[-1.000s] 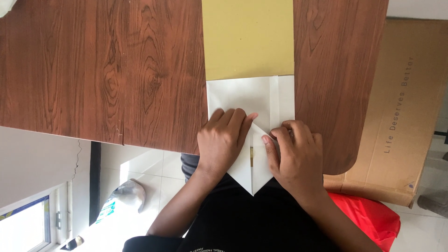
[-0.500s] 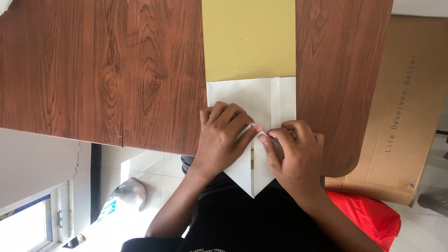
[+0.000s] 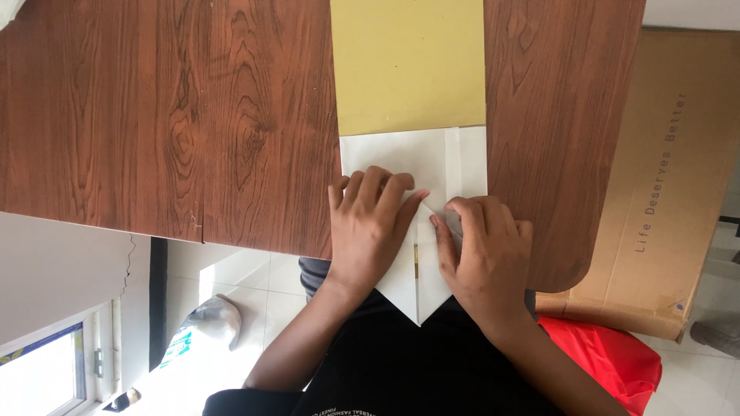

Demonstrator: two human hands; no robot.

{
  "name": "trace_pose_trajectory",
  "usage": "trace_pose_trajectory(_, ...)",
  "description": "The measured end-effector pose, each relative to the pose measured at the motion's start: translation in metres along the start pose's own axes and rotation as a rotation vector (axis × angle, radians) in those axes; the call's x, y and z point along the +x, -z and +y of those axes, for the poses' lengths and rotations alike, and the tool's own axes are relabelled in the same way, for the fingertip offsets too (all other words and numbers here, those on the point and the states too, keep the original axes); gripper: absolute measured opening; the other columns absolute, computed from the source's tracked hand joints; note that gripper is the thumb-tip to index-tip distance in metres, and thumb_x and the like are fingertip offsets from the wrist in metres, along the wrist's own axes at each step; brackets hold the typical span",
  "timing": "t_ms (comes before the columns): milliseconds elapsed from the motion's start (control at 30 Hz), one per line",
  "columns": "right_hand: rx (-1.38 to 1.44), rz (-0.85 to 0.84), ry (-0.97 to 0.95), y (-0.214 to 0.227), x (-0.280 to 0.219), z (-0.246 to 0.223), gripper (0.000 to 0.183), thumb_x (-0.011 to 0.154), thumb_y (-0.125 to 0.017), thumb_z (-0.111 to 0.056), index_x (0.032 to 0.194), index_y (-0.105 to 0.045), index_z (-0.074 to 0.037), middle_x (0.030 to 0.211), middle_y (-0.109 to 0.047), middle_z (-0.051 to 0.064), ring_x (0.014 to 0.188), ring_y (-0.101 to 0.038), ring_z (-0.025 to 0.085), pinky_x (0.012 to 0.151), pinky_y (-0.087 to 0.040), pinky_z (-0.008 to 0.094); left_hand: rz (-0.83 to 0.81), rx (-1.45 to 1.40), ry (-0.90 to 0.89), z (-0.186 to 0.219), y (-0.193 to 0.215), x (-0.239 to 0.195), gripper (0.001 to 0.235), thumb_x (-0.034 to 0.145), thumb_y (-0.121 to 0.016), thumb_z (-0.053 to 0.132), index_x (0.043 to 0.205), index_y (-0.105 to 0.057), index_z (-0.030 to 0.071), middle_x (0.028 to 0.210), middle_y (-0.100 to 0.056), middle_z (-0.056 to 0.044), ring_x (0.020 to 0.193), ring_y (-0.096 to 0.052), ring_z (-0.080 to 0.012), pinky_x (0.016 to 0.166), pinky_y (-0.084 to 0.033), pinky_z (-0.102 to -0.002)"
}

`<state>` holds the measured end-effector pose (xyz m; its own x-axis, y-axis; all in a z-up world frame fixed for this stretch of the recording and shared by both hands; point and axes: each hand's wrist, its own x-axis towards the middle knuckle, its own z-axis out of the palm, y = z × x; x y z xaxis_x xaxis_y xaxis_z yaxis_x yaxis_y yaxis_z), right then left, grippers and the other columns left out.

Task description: Assembling paper bags by applying glue to paper sheets and folding them into the final shape.

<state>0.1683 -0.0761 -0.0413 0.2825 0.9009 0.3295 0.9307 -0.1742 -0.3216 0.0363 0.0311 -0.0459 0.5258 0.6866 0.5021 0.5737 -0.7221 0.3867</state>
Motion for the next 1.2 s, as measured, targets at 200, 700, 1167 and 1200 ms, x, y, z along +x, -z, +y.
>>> trace_pose_trajectory(200, 0.011, 0.031, 0.044, 0.001, 0.003, -0.001, 0.012, 0.098, -0.072, -0.029, 0.107, -0.066, -0.023, 0.087, -0.057, -0.001, 0.07, -0.061, 0.017, 0.066, -0.039, 0.035, -0.07, -0.208, -0.217, -0.019, 0.036, -0.004, 0.01, 0.087, -0.084, 0.016, 0.093, -0.077, 0.013, 0.091, -0.07, -0.004, 0.089, -0.068, -0.0255, 0.094, -0.047, -0.048)
trace_pose_trajectory(700, 0.115, -0.003, 0.365, 0.027, -0.003, 0.005, 0.029, 0.103, -0.056, -0.021, 0.127, -0.072, -0.021, 0.132, -0.068, 0.001, 0.125, -0.062, 0.025, 0.109, -0.033, 0.056, -0.282, 0.116, -0.283, -0.025, 0.05, -0.02, 0.044, 0.102, -0.058, 0.048, 0.135, -0.069, 0.021, 0.137, -0.063, -0.009, 0.126, -0.059, -0.0317, 0.103, -0.042, -0.053)
trace_pose_trajectory(1167, -0.108, -0.253, 0.506, 0.033, -0.006, 0.018, 0.049, 0.106, -0.051, -0.042, 0.147, -0.058, -0.016, 0.154, -0.057, 0.003, 0.148, -0.044, 0.024, 0.118, -0.027, 0.068, -0.597, 0.429, -0.39, -0.024, 0.059, -0.02, 0.085, 0.102, -0.019, 0.081, 0.169, -0.02, 0.029, 0.173, -0.022, -0.012, 0.158, -0.02, -0.0356, 0.122, -0.016, -0.065)
trace_pose_trajectory(1200, -0.116, -0.264, 0.504, 0.032, -0.006, 0.019, 0.051, 0.105, -0.05, -0.046, 0.148, -0.057, -0.019, 0.154, -0.057, 0.002, 0.149, -0.043, 0.023, 0.118, -0.024, 0.069, -0.602, 0.396, -0.381, -0.024, 0.058, -0.02, 0.084, 0.102, -0.019, 0.08, 0.168, -0.021, 0.028, 0.173, -0.022, -0.012, 0.158, -0.02, -0.0359, 0.122, -0.015, -0.066)
